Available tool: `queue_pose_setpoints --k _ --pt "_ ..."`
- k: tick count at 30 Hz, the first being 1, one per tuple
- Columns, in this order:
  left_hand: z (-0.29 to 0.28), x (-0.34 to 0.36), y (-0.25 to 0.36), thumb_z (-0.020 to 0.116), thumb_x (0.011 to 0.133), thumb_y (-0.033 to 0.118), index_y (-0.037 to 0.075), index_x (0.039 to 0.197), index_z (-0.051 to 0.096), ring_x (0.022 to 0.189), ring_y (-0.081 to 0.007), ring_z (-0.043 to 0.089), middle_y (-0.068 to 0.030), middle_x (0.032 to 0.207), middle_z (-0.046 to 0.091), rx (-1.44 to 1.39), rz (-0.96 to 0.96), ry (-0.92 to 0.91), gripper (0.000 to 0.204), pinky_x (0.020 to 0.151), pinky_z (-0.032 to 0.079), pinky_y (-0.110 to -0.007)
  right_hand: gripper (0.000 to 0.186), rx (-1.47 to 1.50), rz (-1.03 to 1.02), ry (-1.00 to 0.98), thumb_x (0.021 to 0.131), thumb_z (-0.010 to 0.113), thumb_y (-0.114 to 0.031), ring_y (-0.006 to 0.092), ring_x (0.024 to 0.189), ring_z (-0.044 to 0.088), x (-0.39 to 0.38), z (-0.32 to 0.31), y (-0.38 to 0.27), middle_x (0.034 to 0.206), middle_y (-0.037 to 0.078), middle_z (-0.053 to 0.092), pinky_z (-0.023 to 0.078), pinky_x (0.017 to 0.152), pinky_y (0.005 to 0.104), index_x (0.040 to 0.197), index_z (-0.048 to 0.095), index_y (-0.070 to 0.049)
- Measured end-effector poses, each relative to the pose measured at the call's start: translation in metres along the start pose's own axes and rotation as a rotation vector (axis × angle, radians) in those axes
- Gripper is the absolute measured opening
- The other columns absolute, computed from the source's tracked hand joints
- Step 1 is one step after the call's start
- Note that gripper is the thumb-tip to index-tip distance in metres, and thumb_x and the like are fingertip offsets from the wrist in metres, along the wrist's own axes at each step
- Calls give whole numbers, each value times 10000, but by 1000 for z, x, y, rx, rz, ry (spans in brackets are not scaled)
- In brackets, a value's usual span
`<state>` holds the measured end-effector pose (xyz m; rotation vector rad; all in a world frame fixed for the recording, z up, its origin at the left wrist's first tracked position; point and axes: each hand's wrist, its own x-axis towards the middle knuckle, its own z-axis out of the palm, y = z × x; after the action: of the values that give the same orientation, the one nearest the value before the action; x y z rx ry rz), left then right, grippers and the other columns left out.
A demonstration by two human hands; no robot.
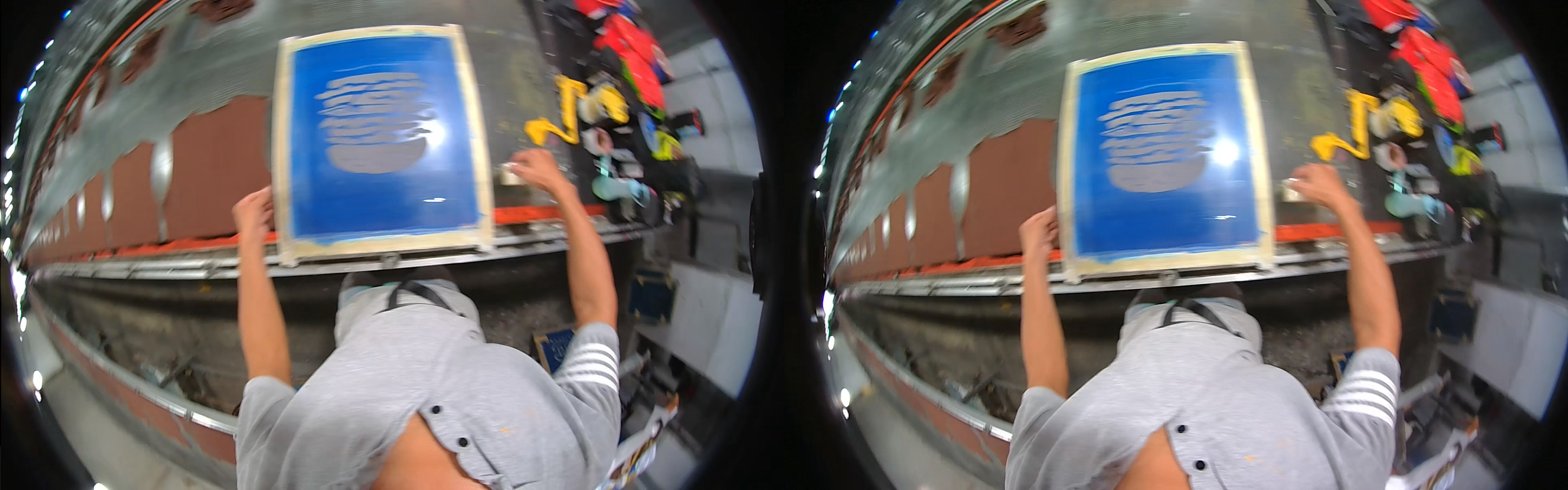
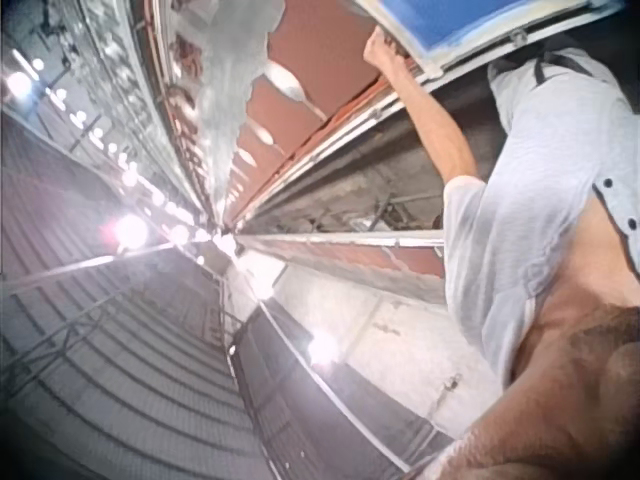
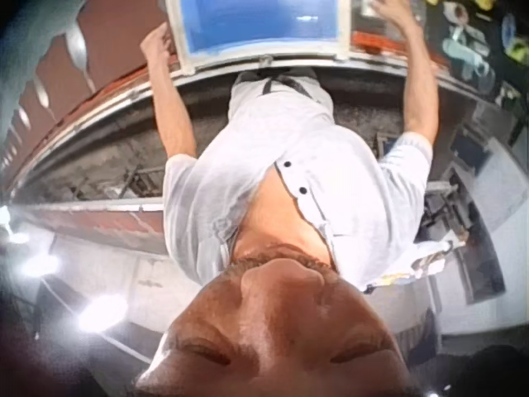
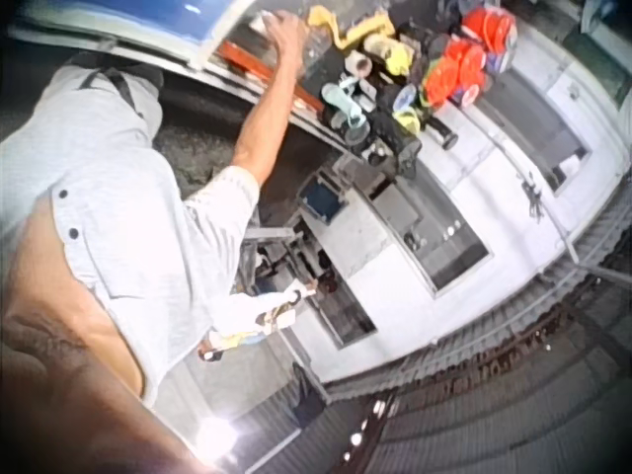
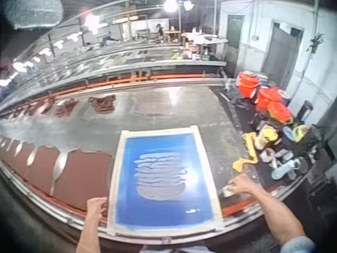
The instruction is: The person secures a blue screen printing frame with a burger design onto a metal workbench using masking tape. They repeatedly tear strips of tape and apply them to the frame's edges to ensure it is firmly attached to the surface.
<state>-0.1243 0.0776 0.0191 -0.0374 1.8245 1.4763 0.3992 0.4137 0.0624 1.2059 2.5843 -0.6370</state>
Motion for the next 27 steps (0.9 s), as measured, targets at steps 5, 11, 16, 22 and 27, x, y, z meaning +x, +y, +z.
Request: queue_pose_setpoints --k 5,11,16,22,27 --pt "-17 11 -4 763 874 153 70 799 695 584 -59 519 35 681 597 164 161 117 131 511 378 -194 372 -257 124 -2 864 600 -431 323 960 683 1 -4 -33 964 146 742 397 891 487 1010 775 -137" --pt "-64 -10 28 746 879 92 33 914 721 788 -115 628 -38 888 696 -144 512 287 73 669 490 -250 223 -127 -67 523 882 643 -315 271 855 668 -40 -32 -91 838 78 717 351 833 452 835 732 -115" --pt "-261 -45 70 631 929 108 115 933 685 943 -194 605 -40 922 668 -517 1068 218 55 923 471 -407 146 -121 -468 907 785 722 -211 267 797 636 -192 -164 -262 796 95 689 378 891 424 779 677 -72" --pt "-270 -90 120 772 857 288 61 874 657 955 -191 582 -25 897 650 -734 1128 141 255 959 437 -436 122 30 -828 985 802 711 -173 258 849 634 -216 -143 -294 843 91 691 396 915 421 832 685 -57" --pt "-265 -85 121 801 823 273 63 862 645 954 -216 579 -38 896 639 -727 1105 133 265 950 438 -463 114 96 -885 1028 817 701 -141 250 892 632 -213 -135 -292 883 87 692 411 935 418 877 692 -45"
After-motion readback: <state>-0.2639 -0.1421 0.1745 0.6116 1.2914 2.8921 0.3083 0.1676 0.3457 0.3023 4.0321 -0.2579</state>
